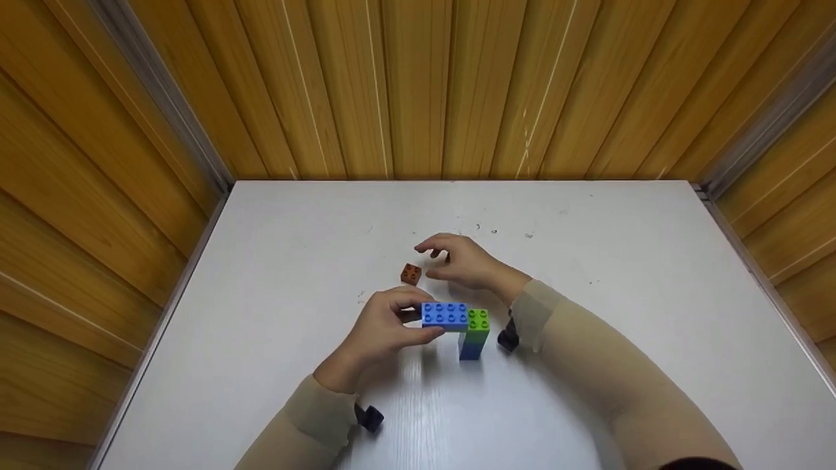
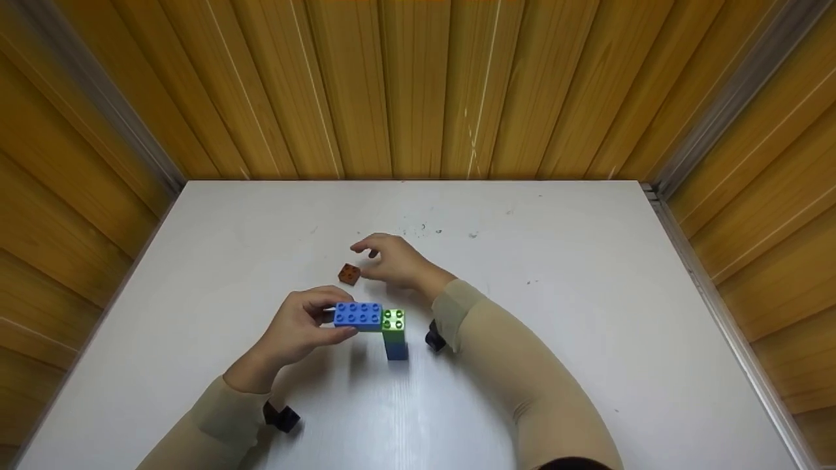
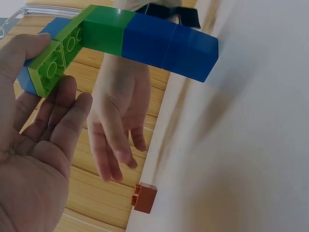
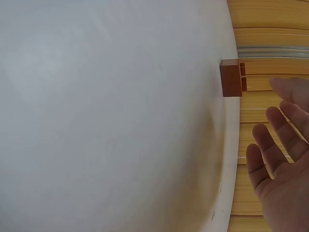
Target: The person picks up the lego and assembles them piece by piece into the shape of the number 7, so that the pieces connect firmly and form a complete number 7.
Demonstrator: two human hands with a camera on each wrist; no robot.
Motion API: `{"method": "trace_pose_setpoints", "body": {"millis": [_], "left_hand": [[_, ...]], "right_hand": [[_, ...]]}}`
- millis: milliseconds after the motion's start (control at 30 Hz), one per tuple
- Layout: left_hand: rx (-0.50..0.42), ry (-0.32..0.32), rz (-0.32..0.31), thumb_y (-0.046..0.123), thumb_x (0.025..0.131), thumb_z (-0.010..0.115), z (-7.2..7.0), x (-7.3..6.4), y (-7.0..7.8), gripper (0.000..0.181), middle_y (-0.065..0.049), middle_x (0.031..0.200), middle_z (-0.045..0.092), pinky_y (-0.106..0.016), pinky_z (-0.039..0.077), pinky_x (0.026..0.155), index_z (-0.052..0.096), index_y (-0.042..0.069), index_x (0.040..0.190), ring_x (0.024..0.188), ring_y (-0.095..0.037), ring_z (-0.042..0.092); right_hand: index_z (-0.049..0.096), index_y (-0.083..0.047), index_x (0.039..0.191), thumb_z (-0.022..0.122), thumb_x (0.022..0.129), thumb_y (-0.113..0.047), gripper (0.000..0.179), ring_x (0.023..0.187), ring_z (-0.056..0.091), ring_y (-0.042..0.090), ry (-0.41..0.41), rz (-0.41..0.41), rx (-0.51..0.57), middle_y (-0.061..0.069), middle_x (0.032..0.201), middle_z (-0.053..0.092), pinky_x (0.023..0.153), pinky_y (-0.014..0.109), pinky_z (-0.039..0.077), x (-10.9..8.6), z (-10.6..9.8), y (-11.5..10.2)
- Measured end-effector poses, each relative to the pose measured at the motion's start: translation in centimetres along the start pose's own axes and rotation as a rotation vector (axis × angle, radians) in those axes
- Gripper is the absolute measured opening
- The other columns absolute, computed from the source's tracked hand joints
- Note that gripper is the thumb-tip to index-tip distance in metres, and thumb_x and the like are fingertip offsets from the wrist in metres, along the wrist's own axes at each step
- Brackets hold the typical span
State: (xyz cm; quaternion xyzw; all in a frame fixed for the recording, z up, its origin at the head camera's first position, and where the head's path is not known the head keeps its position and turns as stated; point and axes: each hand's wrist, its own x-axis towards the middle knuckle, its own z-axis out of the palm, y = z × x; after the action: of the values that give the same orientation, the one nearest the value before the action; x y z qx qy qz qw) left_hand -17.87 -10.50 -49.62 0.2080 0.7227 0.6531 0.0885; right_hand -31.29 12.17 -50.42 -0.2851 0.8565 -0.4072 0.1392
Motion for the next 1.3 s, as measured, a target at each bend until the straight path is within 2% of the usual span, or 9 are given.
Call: {"method": "trace_pose_setpoints", "body": {"millis": [200,300,400,600,733,933,1100,1167,1300], "left_hand": [[0.001,-0.019,0.029,0.003,0.086,0.096,0.5,0.3,0.2,0.028,-0.008,0.112,0.075,-0.029,0.069,0.099,0.085,0.002,0.112,0.105,-0.015,0.072],[0.005,-0.026,0.032,0.003,0.086,0.096,0.7,0.4,0.3,0.028,-0.008,0.113,0.075,-0.029,0.069,0.099,0.084,0.002,0.112,0.106,-0.015,0.072],[0.011,-0.031,0.034,0.003,0.086,0.096,0.8,0.4,0.3,0.029,-0.01,0.115,0.076,-0.029,0.069,0.099,0.084,0.002,0.113,0.107,-0.014,0.072],[0.02,-0.047,0.051,0.004,0.087,0.095,0.7,0.4,0.3,0.029,-0.015,0.119,0.077,-0.03,0.069,0.1,0.084,0.001,0.114,0.108,-0.013,0.073],[0.024,-0.054,0.04,0.003,0.087,0.095,0.6,0.4,0.3,0.031,-0.016,0.12,0.078,-0.031,0.069,0.1,0.085,0.002,0.116,0.11,-0.014,0.073],[0.036,-0.057,0.024,0.007,0.088,0.096,0.6,0.5,0.0,0.03,-0.014,0.12,0.08,-0.031,0.069,0.101,0.086,0.006,0.117,0.111,-0.016,0.074],[0.035,-0.059,0.013,0.009,0.088,0.096,0.6,0.4,0.1,0.03,-0.009,0.12,0.082,-0.032,0.068,0.103,0.087,0.01,0.117,0.113,-0.018,0.075],[0.039,-0.057,0.008,0.009,0.088,0.096,0.5,0.4,0.1,0.03,-0.007,0.119,0.082,-0.032,0.068,0.103,0.088,0.012,0.116,0.113,-0.019,0.075],[0.044,-0.053,-0.001,0.012,0.089,0.097,0.3,0.3,0.2,0.029,-0.006,0.12,0.081,-0.032,0.068,0.104,0.088,0.015,0.116,0.114,-0.02,0.075]], "right_hand": [[0.071,-0.01,0.152,0.073,0.101,0.001,0.053,0.146,0.066,0.037,-0.135,-0.051,-0.15,0.011,0.161,0.068,0.125,0.055,0.055,2.0,0.3,0.1],[0.078,-0.008,0.143,0.076,0.101,-0.001,0.042,0.136,0.072,0.034,-0.17,-0.135,-0.207,0.011,0.147,0.077,0.122,0.053,0.057,2.4,0.5,0.1],[0.084,-0.01,0.13,0.081,0.101,-0.006,0.03,0.127,0.073,0.028,-0.166,-0.166,-0.255,0.006,0.13,0.083,0.119,0.049,0.058,2.5,0.9,0.1],[0.085,-0.011,0.127,0.084,0.099,-0.012,0.028,0.125,0.072,0.026,-0.124,-0.121,-0.294,0.005,0.127,0.082,0.117,0.047,0.059,2.1,0.9,0.1],[0.083,-0.01,0.129,0.085,0.097,-0.014,0.033,0.126,0.071,0.028,-0.082,-0.098,-0.253,0.006,0.128,0.081,0.115,0.05,0.059,1.4,0.3,0.4],[0.081,-0.016,0.131,0.086,0.099,-0.02,0.032,0.127,0.07,0.027,0.004,-0.081,-0.173,0.002,0.129,0.079,0.115,0.053,0.057,-1.0,-1.5,0.6],[0.08,-0.016,0.131,0.088,0.099,-0.02,0.033,0.122,0.069,0.037,0.104,-0.111,-0.104,0.004,0.128,0.078,0.106,0.058,0.057,-3.6,-3.3,0.1],[0.08,-0.017,0.13,0.089,0.099,-0.02,0.033,0.12,0.068,0.037,0.136,-0.12,-0.089,0.002,0.128,0.078,0.101,0.054,0.057,-4.6,-4.0,-0.3],[0.08,-0.02,0.129,0.09,0.098,-0.02,0.033,0.116,0.066,0.025,0.178,-0.14,-0.106,-0.002,0.125,0.077,0.095,0.039,0.052,-6.5,-5.0,-1.2]]}}
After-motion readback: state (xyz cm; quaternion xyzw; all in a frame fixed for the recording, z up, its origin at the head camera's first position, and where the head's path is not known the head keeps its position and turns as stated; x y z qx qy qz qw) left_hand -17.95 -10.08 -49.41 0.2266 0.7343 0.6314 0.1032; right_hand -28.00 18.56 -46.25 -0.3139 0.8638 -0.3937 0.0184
